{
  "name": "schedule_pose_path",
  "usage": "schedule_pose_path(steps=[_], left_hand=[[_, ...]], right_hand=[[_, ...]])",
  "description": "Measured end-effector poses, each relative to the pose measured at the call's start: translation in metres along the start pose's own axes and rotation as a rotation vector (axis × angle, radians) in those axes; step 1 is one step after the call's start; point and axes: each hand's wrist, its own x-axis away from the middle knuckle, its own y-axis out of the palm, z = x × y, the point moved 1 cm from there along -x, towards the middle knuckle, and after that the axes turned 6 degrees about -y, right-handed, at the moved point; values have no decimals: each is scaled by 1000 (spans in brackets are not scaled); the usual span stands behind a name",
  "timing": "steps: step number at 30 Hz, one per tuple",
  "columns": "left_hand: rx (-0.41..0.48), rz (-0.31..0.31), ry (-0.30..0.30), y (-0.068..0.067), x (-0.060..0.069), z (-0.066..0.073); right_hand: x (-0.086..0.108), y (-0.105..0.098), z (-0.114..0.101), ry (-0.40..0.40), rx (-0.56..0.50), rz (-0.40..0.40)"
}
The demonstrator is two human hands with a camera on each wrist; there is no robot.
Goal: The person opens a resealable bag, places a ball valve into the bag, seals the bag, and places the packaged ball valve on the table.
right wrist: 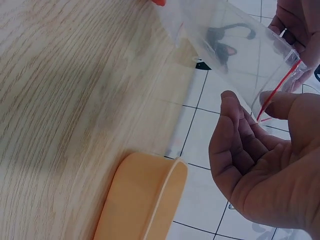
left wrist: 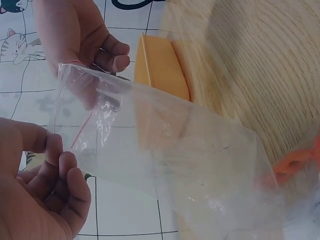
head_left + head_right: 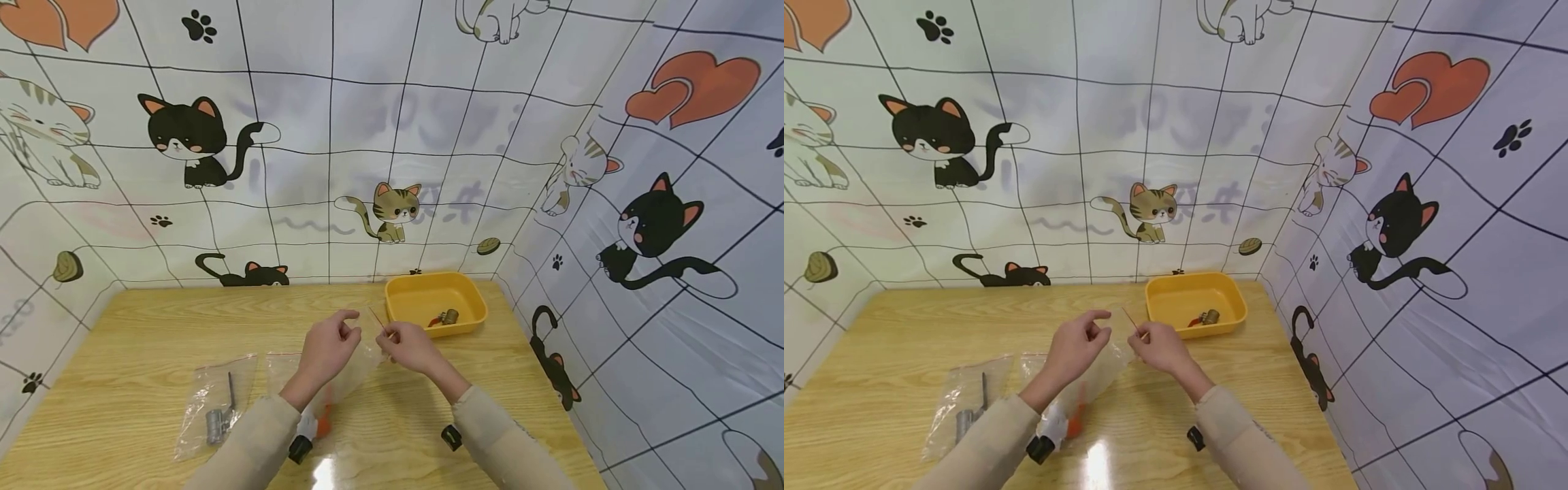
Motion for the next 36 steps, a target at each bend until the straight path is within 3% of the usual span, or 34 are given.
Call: schedule_pose_path(steps=[7, 10, 14, 17, 23, 28, 36], left_hand=[[-2, 13, -5, 1, -1, -4], [-5, 19, -7, 1, -1, -5], [-6, 26, -7, 0, -1, -6], [-12, 28, -4, 0, -1, -7], [-48, 37, 0, 2, -1, -6], [-78, 48, 13, 5, -2, -7], [-118, 60, 2, 7, -2, -5]], right_hand=[[-1, -7, 4, -4, 4, 24], [-1, -12, 7, -13, 99, 65], [-4, -21, 16, 18, 321, 141], [-8, -30, 27, 78, 447, 158], [-17, -47, 57, 225, 564, 146], [-23, -56, 81, 339, 605, 144], [-29, -60, 105, 425, 692, 116]])
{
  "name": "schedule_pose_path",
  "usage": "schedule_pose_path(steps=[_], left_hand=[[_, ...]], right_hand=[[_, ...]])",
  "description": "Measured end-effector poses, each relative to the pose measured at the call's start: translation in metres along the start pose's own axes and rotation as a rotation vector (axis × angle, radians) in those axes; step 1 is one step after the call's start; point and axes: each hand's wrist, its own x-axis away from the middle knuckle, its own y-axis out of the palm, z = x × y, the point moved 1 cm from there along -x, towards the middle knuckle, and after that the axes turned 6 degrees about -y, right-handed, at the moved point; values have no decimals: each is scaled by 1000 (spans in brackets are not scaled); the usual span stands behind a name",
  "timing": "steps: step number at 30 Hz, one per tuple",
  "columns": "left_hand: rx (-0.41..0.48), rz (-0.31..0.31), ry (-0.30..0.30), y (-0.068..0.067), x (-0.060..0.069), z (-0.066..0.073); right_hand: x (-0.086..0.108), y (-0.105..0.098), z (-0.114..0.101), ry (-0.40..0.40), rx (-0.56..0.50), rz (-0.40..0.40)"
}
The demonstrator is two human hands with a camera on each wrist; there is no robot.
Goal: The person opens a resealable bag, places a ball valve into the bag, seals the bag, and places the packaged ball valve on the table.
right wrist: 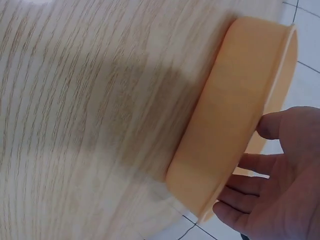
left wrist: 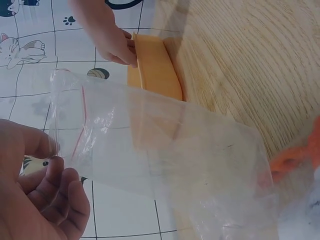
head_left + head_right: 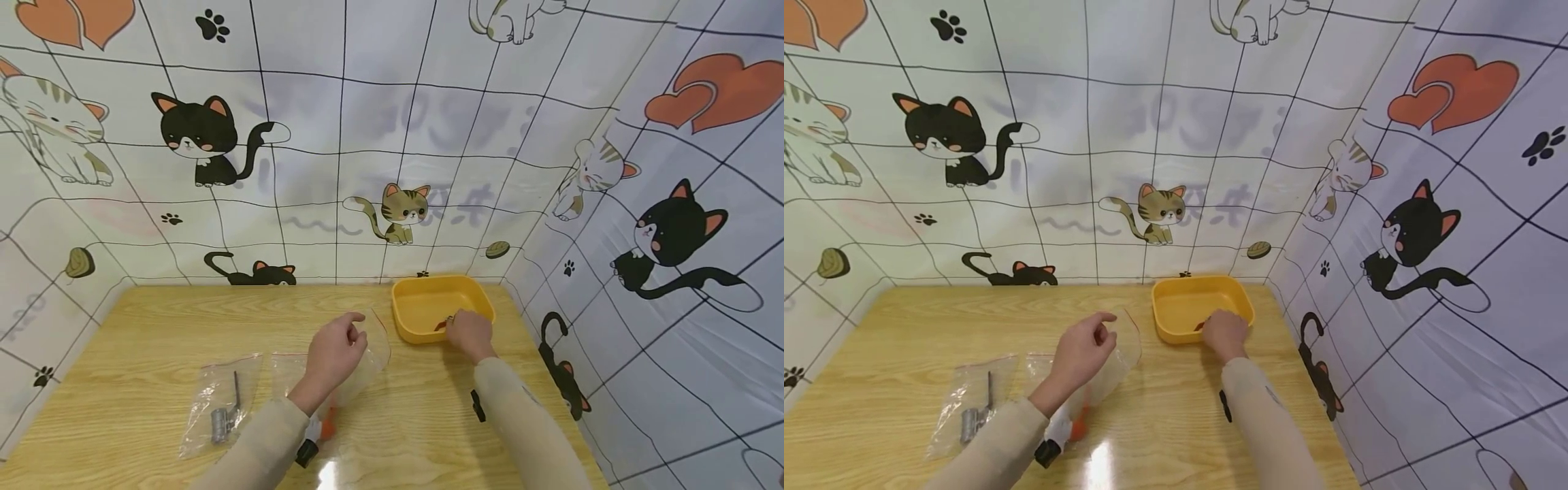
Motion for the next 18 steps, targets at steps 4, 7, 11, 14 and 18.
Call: schedule_pose_path(steps=[4, 7, 11, 14, 18], left_hand=[[-16, 15, 2, -1, 1, 1], [-21, 24, 0, -3, 1, 1], [-29, 29, -22, -5, 2, 2], [-37, 40, -30, -7, 2, 2], [-50, 62, -28, -7, 1, 1]], right_hand=[[-4, 2, -1, 32, -9, -59], [-5, 1, -3, 38, -38, -98], [-7, 2, -6, 20, -52, -136], [-9, 3, -7, 10, -56, -145], [-14, 7, -8, -16, -87, -135]])
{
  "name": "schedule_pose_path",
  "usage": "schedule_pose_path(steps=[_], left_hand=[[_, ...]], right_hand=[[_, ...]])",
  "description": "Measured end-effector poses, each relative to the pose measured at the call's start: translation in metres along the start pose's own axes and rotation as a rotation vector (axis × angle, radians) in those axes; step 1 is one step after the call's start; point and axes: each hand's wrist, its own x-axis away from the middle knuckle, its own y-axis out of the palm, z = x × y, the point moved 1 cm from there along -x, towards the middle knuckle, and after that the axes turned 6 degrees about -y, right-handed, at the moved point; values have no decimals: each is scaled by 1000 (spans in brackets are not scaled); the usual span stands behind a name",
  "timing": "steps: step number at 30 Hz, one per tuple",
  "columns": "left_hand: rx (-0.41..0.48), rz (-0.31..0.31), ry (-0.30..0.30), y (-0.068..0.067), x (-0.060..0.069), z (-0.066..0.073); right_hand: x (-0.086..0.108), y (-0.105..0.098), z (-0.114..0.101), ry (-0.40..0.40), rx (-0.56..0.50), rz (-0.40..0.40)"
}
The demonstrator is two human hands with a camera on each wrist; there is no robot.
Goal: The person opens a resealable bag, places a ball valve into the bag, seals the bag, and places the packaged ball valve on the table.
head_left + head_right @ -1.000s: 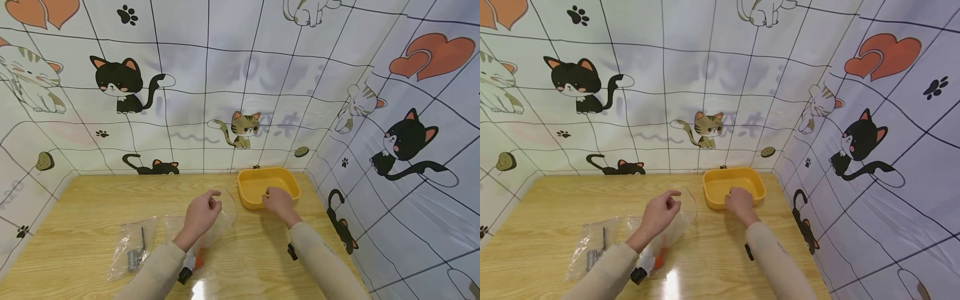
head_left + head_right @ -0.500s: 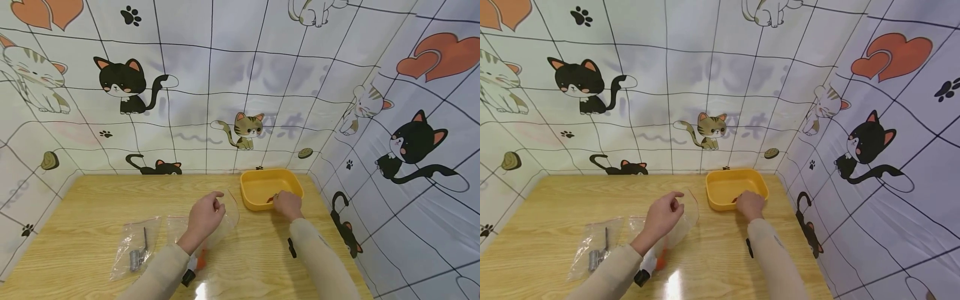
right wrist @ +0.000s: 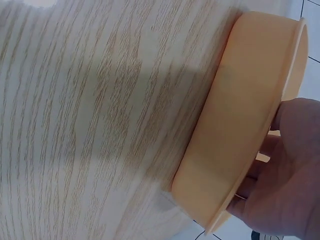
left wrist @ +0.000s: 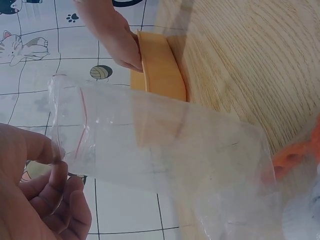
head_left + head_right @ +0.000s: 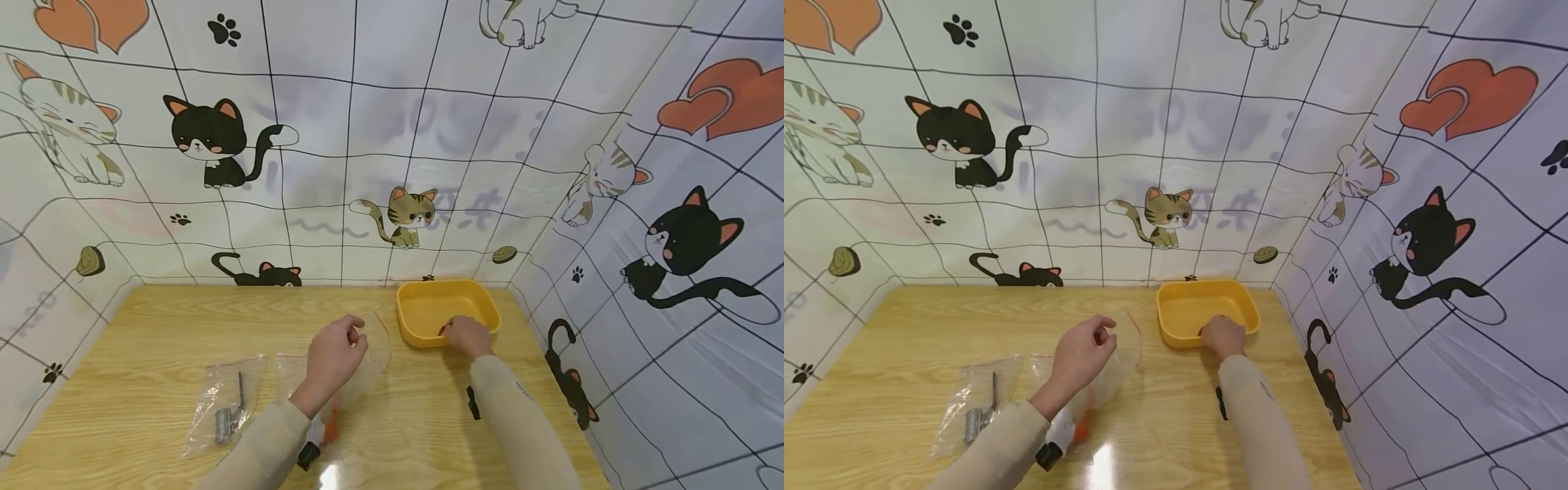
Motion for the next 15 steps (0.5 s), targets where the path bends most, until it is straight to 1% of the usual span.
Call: schedule_pose_path(steps=[5, 10, 12, 15], left_hand=[[5, 19, -17, -1, 1, 0], [5, 49, -6, -1, 2, 2], [-1, 60, 3, -2, 2, 2], [-7, 65, 10, -2, 3, 2]], right_hand=[[-10, 7, 0, -93, -26, 7], [-18, 11, -7, -170, -37, 10], [-20, 12, -11, -184, -36, 20], [-22, 14, -17, -184, -22, 41]])
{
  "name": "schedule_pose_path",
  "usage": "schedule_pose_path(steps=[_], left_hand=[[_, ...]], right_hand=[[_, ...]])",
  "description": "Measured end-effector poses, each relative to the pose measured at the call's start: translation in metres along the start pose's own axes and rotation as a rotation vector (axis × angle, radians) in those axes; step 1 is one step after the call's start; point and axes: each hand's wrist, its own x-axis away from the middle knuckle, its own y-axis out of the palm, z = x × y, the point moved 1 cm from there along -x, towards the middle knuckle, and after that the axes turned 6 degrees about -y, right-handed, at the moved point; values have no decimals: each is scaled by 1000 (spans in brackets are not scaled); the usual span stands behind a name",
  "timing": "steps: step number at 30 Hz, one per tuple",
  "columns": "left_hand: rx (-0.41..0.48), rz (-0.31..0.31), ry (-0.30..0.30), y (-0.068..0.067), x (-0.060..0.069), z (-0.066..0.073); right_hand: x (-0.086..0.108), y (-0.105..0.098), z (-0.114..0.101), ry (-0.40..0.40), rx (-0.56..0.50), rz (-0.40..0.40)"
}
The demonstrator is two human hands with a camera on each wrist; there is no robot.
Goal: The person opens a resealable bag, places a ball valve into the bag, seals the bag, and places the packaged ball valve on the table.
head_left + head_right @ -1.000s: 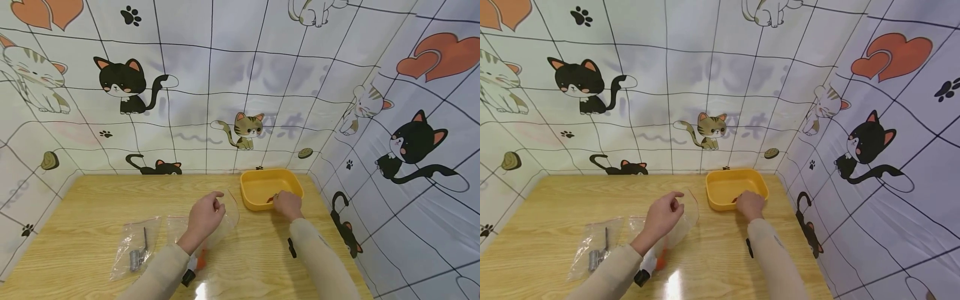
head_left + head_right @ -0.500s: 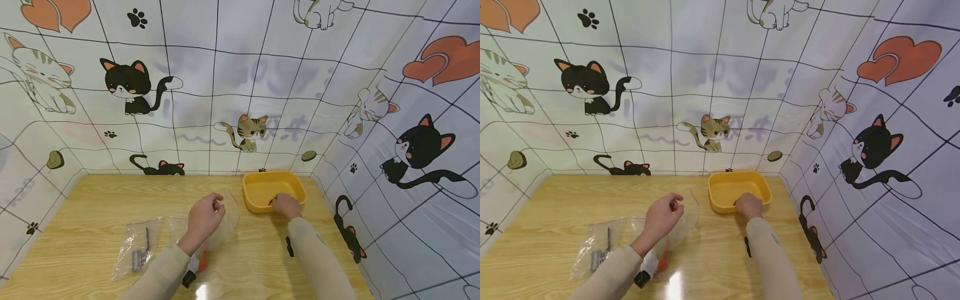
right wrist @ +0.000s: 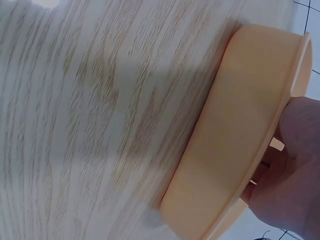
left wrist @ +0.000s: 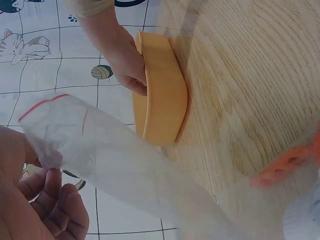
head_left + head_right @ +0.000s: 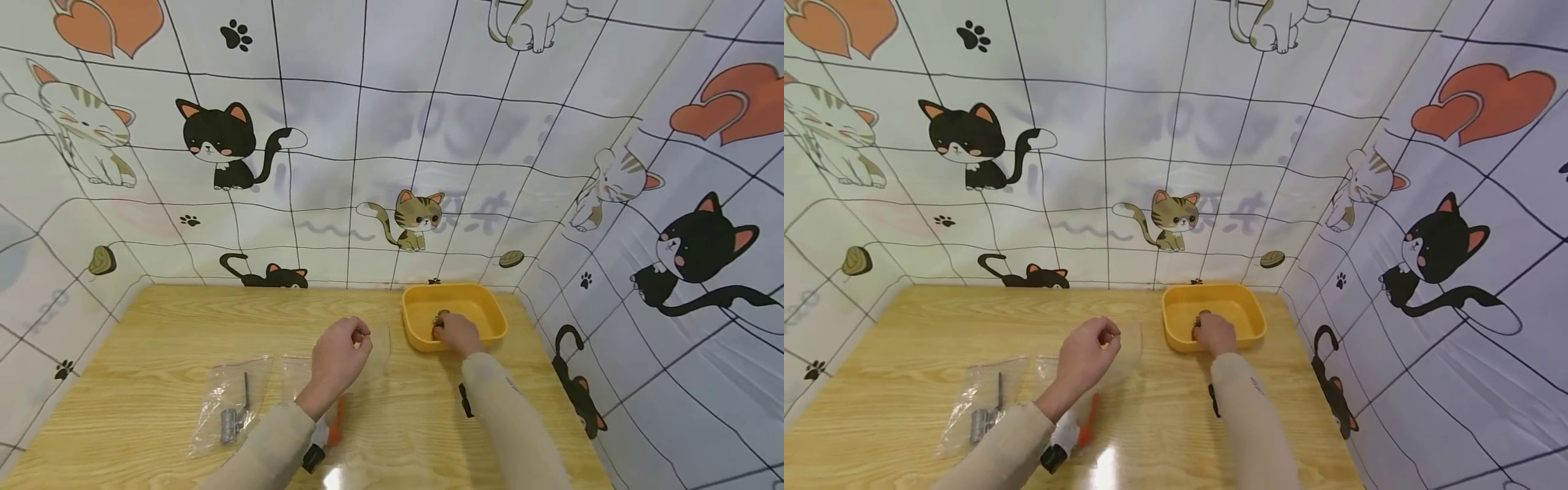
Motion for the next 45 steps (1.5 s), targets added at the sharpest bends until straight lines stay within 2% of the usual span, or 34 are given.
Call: schedule_pose_path(steps=[7, 11, 20, 27, 32, 36, 45], left_hand=[[3, -7, -12, 0, -1, 3], [8, -7, -11, -1, -1, 3], [11, 20, -4, -2, -2, 2], [20, 14, -4, 0, -2, 1], [21, 8, -13, 0, -2, 1], [21, -6, -22, -1, -2, 1], [13, -3, -20, 0, -2, -2]], right_hand=[[-4, 3, -12, 33, 76, 39], [-9, 4, -15, 5, 114, 46], [-15, 4, -23, -121, 88, 10], [-18, 10, -20, -130, 30, -4], [-19, 12, -18, -178, 6, -22], [-17, 12, -19, -202, 10, -45], [-15, 10, -19, -210, 77, -13]])
